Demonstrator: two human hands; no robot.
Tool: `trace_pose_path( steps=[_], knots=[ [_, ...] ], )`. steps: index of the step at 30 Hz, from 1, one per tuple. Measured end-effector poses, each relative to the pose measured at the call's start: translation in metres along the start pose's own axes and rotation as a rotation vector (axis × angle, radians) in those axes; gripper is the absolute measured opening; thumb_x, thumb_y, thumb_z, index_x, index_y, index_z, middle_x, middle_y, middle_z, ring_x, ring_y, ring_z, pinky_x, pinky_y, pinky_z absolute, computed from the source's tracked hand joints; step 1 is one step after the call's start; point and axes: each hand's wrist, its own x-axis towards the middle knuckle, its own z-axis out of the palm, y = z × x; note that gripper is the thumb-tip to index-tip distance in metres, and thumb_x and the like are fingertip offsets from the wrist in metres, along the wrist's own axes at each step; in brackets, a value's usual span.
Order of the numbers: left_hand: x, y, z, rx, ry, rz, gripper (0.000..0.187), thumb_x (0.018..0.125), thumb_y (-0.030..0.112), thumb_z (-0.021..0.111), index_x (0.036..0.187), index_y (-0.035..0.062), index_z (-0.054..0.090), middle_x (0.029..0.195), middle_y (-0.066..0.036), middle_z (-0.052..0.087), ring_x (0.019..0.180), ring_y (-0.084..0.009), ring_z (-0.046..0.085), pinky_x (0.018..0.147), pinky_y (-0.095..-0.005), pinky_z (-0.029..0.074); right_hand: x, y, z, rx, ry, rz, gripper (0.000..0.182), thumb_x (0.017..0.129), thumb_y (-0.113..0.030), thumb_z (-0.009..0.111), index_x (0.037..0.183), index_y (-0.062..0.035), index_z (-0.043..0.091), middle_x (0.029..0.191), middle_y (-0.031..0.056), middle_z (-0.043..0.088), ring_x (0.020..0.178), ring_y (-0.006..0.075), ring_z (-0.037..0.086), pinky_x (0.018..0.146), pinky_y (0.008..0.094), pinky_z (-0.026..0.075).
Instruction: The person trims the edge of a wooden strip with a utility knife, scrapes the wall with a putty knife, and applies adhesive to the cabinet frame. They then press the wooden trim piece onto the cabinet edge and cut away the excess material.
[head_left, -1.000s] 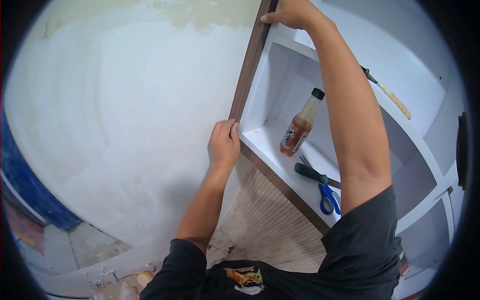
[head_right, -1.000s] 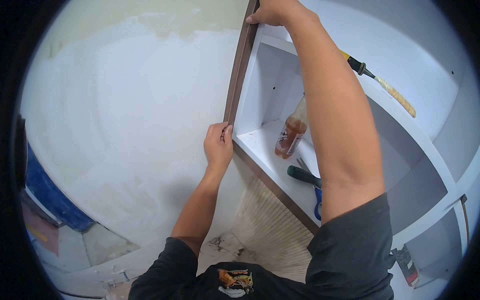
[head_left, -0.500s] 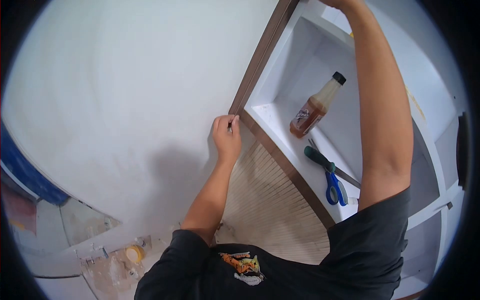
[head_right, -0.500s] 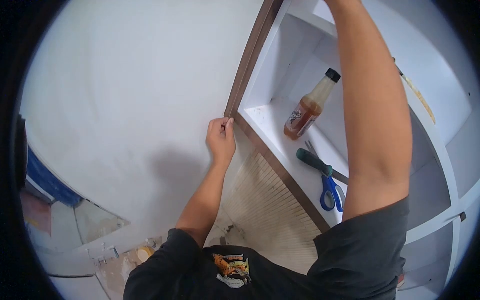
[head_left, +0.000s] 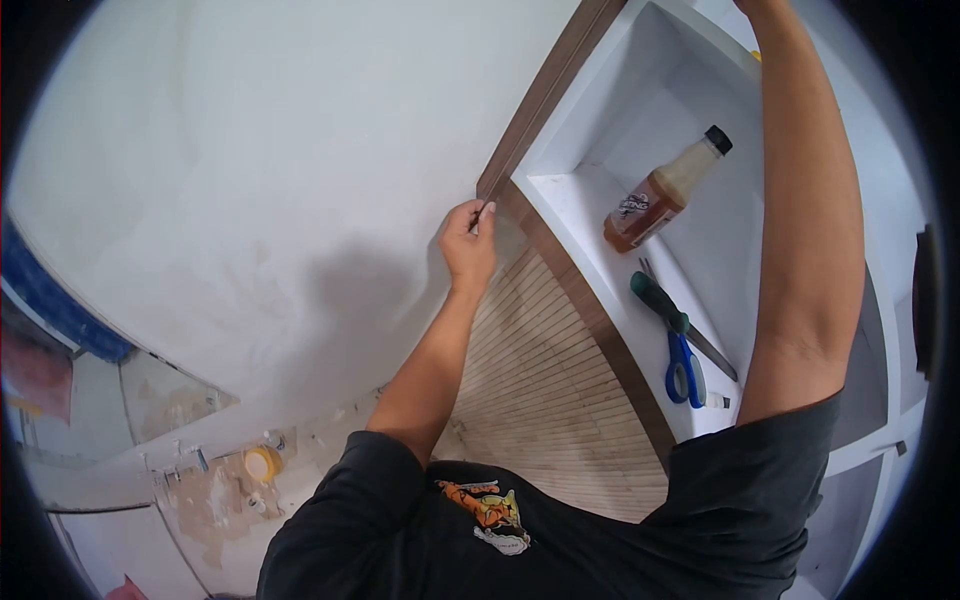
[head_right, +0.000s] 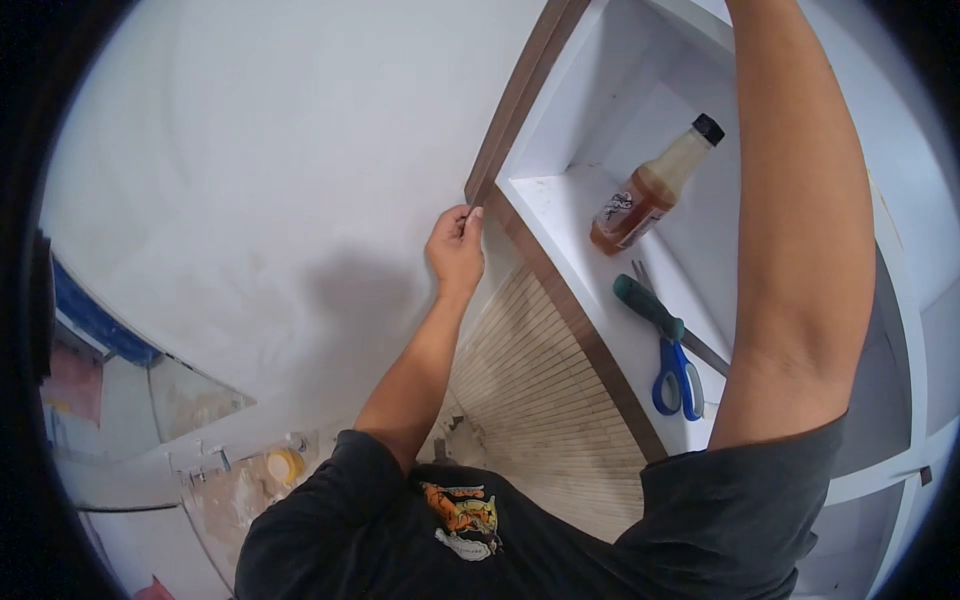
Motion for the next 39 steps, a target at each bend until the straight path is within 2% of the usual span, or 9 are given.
trace_pose_path(
  steps=[9, 16, 18, 24, 25, 27, 28, 34, 39],
  knots=[
    [0.006, 0.012, -0.003, 0.085, 0.007, 0.118, 0.019, 0.095, 0.014, 0.073, 0.106, -0.0018, 0.072, 0.085, -0.004, 0.068, 0.076, -0.0095, 0.061, 0.070, -0.0251, 0.050, -0.009, -0.008, -0.012, 0.159, -0.077, 0.020, 0.124, 0.075, -0.025, 0.090, 0.161, 0.0012, 0.004, 0.161, 0.0345, 0.024, 0.152, 0.0435, 0.023, 0.126, 0.0477, 0.023],
    [0.005, 0.014, 0.001, 0.093, 0.030, 0.094, 0.021, 0.095, 0.017, 0.072, 0.105, -0.0017, 0.073, 0.090, -0.008, 0.072, 0.078, -0.0123, 0.064, 0.073, -0.0281, 0.052, -0.008, -0.014, -0.006, 0.019, -0.039, 0.086, 0.123, 0.077, -0.029, 0.089, 0.161, -0.0008, 0.004, 0.162, 0.0343, 0.021, 0.153, 0.0451, 0.019, 0.127, 0.0532, 0.019],
    [0.004, 0.018, 0.001, 0.093, 0.019, 0.034, 0.019, 0.095, 0.016, 0.071, 0.103, -0.0017, 0.073, 0.092, -0.013, 0.072, 0.083, -0.0210, 0.067, 0.076, -0.0329, 0.053, -0.006, -0.010, -0.005, -0.001, -0.032, 0.073, 0.124, 0.077, -0.031, 0.089, 0.162, -0.0009, 0.004, 0.164, 0.0338, 0.017, 0.154, 0.0451, 0.015, 0.127, 0.0548, 0.018],
    [0.001, 0.015, 0.000, 0.141, 0.014, 0.131, 0.019, 0.096, 0.014, 0.068, 0.105, -0.0018, 0.073, 0.096, -0.018, 0.073, 0.088, -0.0289, 0.069, 0.080, -0.0391, 0.054, 0.033, 0.032, 0.035, 0.032, -0.008, -0.044, 0.154, 0.058, -0.050, 0.095, 0.159, 0.0058, -0.007, 0.167, 0.0314, 0.002, 0.151, 0.0562, 0.006, 0.126, 0.0548, 0.014],
    [0.000, 0.012, -0.003, 0.153, -0.038, 0.116, 0.027, 0.099, 0.018, 0.066, 0.112, -0.0054, 0.071, 0.102, -0.015, 0.074, 0.093, -0.0216, 0.069, 0.087, -0.0343, 0.053, 0.008, 0.010, 0.006, 0.051, -0.077, -0.046, 0.124, 0.080, -0.042, 0.082, 0.160, 0.0062, 0.001, 0.167, 0.0315, 0.006, 0.152, 0.0536, 0.008, 0.127, 0.0546, 0.013],
    [0.002, 0.027, -0.004, 0.189, -0.063, 0.034, 0.030, 0.100, 0.021, 0.067, 0.110, -0.0074, 0.070, 0.098, -0.014, 0.074, 0.088, -0.0203, 0.068, 0.083, -0.0337, 0.054, 0.011, 0.010, 0.014, 0.029, 0.038, -0.004, 0.124, 0.072, -0.047, 0.087, 0.161, -0.0006, 0.014, 0.169, 0.0203, 0.018, 0.153, 0.0499, 0.015, 0.121, 0.0594, 0.027],
    [-0.004, 0.020, -0.004, 0.159, -0.028, 0.042, 0.027, 0.099, 0.019, 0.067, 0.106, -0.0065, 0.070, 0.093, -0.015, 0.072, 0.083, -0.0218, 0.067, 0.077, -0.0350, 0.053, 0.006, 0.004, 0.003, 0.133, -0.018, 0.045, 0.112, 0.081, -0.039, 0.080, 0.163, -0.0050, 0.011, 0.172, 0.0130, 0.007, 0.155, 0.0460, 0.010, 0.120, 0.0650, 0.025],
    [0.006, 0.003, -0.001, 0.161, -0.054, -0.018, 0.028, 0.098, 0.020, 0.066, 0.103, -0.0079, 0.070, 0.088, -0.014, 0.071, 0.077, -0.0218, 0.065, 0.073, -0.0354, 0.052, 0.023, -0.002, 0.001, 0.141, 0.182, 0.126, 0.078, 0.100, -0.035, 0.056, 0.160, -0.0009, 0.019, 0.169, 0.0136, 0.022, 0.155, 0.0378, 0.015, 0.118, 0.0624, 0.024],
    [0.006, 0.009, -0.004, 0.147, -0.077, -0.030, 0.030, 0.098, 0.021, 0.067, 0.104, -0.0084, 0.070, 0.087, -0.014, 0.071, 0.077, -0.0216, 0.065, 0.074, -0.0349, 0.053, 0.068, 0.012, -0.005, 0.105, 0.317, 0.142, 0.076, 0.102, -0.043, 0.049, 0.159, -0.0015, 0.021, 0.168, 0.0141, 0.024, 0.156, 0.0393, 0.012, 0.117, 0.0641, 0.022]
  ],
)
